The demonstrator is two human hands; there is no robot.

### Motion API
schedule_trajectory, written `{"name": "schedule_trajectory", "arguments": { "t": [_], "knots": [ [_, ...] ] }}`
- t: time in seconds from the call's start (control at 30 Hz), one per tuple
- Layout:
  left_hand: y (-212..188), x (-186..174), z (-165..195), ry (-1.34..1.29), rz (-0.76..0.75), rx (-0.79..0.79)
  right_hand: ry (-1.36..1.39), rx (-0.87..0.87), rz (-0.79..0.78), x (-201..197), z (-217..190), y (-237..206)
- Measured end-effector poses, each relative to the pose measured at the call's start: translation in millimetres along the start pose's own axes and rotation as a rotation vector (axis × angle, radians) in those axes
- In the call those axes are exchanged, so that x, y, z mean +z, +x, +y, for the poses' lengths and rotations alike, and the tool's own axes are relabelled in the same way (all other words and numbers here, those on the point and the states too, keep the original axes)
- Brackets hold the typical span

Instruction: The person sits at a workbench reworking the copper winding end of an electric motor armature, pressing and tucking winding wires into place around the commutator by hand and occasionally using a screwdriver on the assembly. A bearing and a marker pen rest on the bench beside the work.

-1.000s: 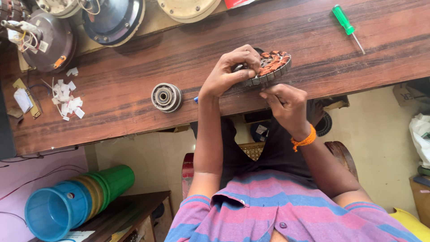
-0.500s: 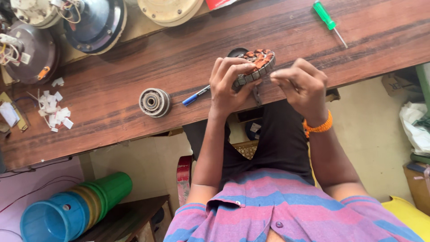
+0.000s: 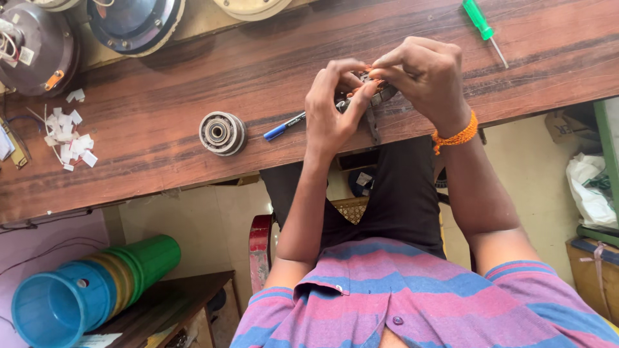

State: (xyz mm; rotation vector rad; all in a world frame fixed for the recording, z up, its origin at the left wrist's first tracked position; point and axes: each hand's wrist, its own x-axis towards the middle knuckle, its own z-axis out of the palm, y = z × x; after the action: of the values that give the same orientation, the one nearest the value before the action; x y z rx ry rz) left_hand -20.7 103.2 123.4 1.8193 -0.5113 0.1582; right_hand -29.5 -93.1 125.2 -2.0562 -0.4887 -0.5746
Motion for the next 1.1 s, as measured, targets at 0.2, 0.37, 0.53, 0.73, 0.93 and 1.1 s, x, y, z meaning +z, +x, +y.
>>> {"name": "schedule_trajectory", "arguments": {
  "t": [0.2,0.37,0.53,0.73,0.93,1.1],
  "knots": [
    [21,-5,0,-0.127,-0.165,-0.270,-0.023,0.063,0.115,10,-9,5],
    [22,-30,-22,-0.346,-0.361,-0.108,-0.051,0.118,0.093,13,-31,-6],
    [28,-42,-48,-0.535,-0.517,-0.039,-0.004,0.146,0.062,26,-58,-38],
    [35,-38,-53,-0.716,-0.568,-0.063,0.168,0.440,0.099,53,-50,-68],
    [9,-29,-20,-0.225,-0.248,0.241,0.263,0.407,0.243,63,-28,-84],
    [0,-6,-13,0.197,-0.059,0.302,0.232,0.540,0.133,31,-18,-75]
  ]
}}
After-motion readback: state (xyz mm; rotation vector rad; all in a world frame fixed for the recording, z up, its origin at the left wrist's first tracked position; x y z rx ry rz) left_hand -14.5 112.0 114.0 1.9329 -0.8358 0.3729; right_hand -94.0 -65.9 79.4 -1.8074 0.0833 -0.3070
